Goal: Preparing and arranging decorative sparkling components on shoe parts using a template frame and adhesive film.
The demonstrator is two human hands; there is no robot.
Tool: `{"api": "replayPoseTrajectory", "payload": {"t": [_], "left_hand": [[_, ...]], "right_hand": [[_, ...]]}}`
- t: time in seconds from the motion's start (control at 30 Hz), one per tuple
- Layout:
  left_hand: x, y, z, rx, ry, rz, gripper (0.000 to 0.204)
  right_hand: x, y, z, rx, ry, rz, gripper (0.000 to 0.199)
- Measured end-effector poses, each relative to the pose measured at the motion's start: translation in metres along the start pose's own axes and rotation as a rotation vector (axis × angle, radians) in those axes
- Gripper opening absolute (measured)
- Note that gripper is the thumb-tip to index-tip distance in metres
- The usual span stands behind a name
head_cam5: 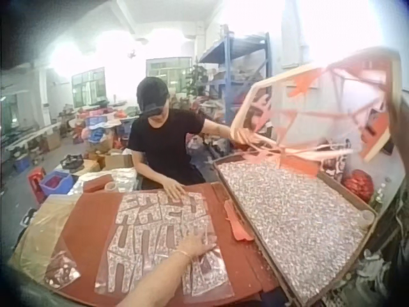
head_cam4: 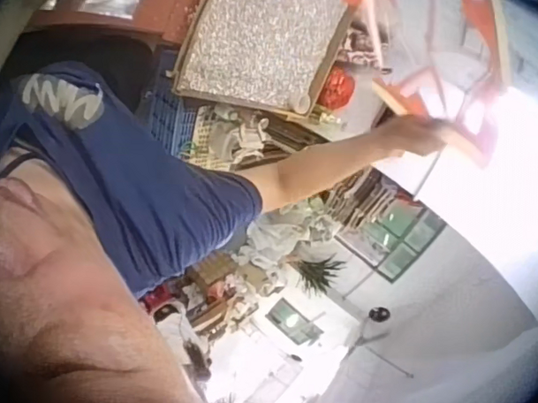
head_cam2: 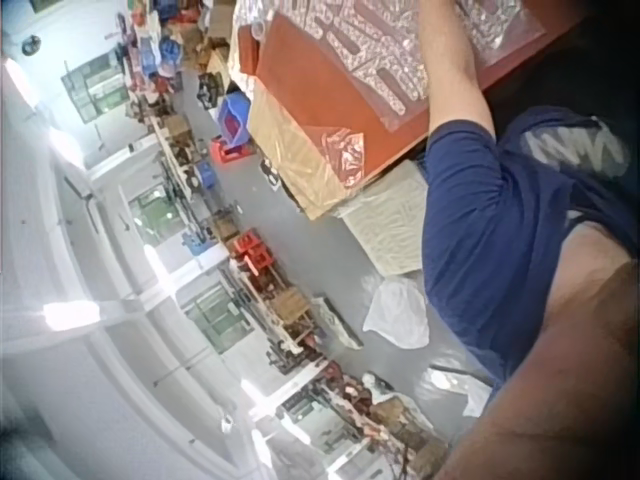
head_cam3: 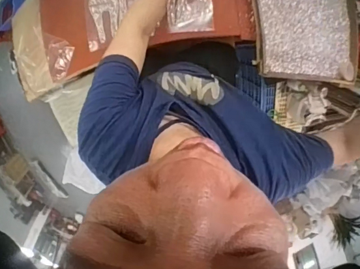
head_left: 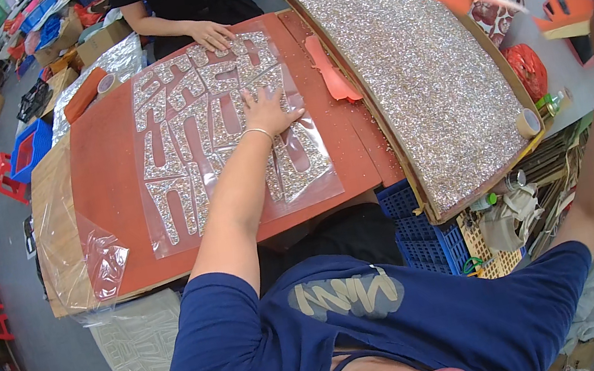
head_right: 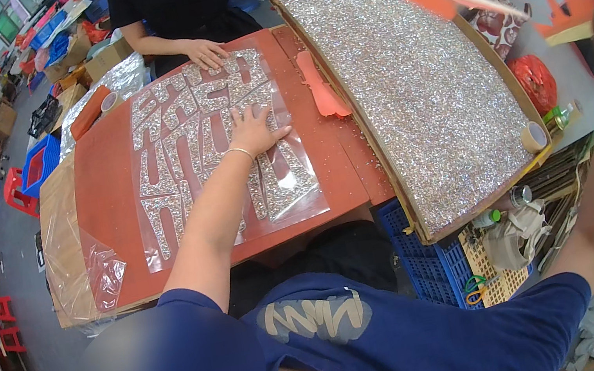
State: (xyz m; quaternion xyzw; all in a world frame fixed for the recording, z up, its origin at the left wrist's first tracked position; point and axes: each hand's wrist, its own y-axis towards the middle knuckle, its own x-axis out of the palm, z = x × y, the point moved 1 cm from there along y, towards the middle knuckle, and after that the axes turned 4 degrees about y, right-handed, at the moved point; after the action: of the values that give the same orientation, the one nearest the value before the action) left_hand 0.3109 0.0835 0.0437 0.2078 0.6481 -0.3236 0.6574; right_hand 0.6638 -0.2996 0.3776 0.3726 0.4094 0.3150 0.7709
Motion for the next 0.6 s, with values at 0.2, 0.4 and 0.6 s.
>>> {"api": "replayPoseTrajectory", "payload": {"t": [0.2, 0.4, 0.6], "left_hand": [[0.027, 0.012, 0.044, 0.262, -0.086, 0.154, 0.086], [0.032, 0.009, 0.040, 0.155, -0.137, 0.085, 0.092], [0.018, 0.006, 0.046, 0.078, -0.068, 0.052, 0.091]], "right_hand": [[-0.062, -0.137, -0.114, -0.266, -0.056, -0.705, 0.053], [-0.033, -0.279, -0.145, -0.096, -0.263, -0.901, 0.063], [0.030, -0.182, -0.342, 0.320, 0.604, -0.437, 0.044]]}}
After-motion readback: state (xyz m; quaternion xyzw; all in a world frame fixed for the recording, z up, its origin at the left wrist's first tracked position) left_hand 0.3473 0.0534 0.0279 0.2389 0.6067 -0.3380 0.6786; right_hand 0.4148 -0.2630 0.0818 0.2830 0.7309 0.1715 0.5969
